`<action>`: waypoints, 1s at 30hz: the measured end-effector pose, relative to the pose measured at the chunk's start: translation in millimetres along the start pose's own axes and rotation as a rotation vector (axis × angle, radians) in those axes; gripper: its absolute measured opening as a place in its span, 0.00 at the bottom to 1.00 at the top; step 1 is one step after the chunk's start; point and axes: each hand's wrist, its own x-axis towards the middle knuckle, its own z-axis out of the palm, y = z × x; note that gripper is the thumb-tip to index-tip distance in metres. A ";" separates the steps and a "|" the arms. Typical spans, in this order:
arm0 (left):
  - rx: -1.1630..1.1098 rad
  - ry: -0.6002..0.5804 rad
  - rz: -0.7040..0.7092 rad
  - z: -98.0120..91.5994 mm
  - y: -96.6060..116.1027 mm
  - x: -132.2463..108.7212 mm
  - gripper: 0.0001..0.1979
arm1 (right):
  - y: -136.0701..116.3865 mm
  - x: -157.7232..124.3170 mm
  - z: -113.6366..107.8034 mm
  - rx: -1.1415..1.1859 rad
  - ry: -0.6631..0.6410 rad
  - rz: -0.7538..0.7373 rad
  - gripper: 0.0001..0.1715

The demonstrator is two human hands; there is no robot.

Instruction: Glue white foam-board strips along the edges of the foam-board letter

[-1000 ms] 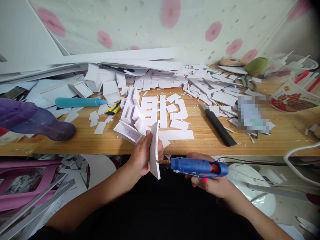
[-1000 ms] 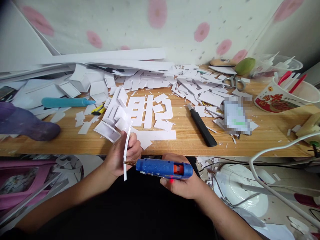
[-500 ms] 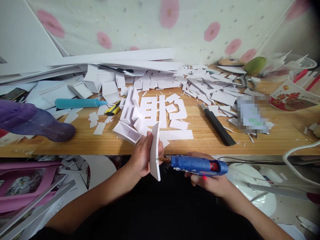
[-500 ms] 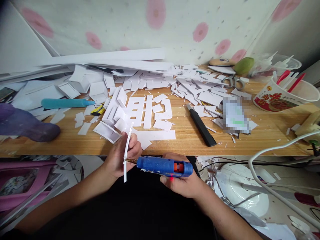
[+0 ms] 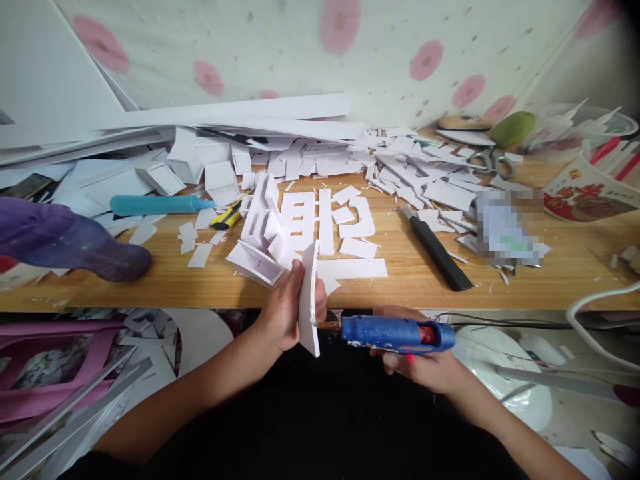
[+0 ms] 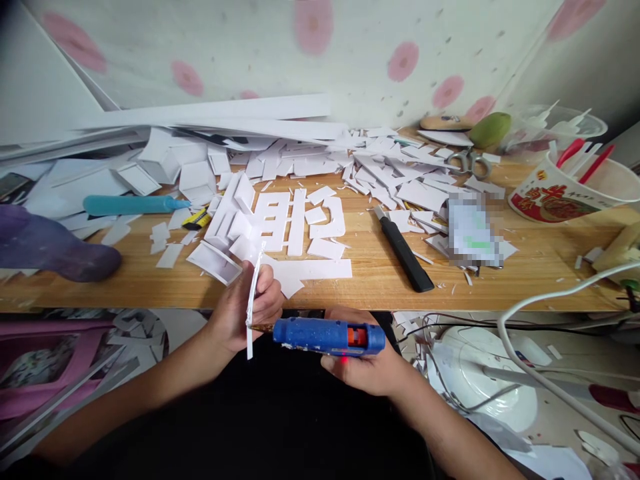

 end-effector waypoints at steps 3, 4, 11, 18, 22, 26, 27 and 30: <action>-0.017 -0.002 0.005 0.1 -0.7 0.7 0.29 | 2.1 -2.7 1.0 0.027 0.001 0.031 0.15; -0.022 -0.004 0.006 0.1 -1.0 0.9 0.29 | 2.7 -3.4 1.2 0.027 -0.007 0.032 0.14; -0.051 -0.006 0.010 -0.8 -1.7 1.4 0.27 | -3.1 1.9 -0.9 -0.022 -0.017 -0.075 0.16; -0.059 -0.005 0.006 0.2 -1.1 1.6 0.28 | -10.8 5.5 -2.0 -0.034 -0.051 -0.060 0.20; -0.060 -0.005 -0.005 1.3 -0.4 2.0 0.28 | -11.3 5.6 -3.2 -0.024 -0.072 -0.077 0.17; -0.061 -0.001 -0.022 2.5 1.0 2.7 0.28 | -9.9 4.4 -3.7 -0.029 -0.068 -0.100 0.14; -0.062 0.002 -0.025 2.9 1.3 2.9 0.28 | -9.4 3.9 -3.6 -0.032 -0.074 -0.112 0.14; -0.064 0.007 -0.032 4.4 1.8 4.2 0.28 | -8.2 1.7 -3.5 -0.054 -0.067 -0.145 0.14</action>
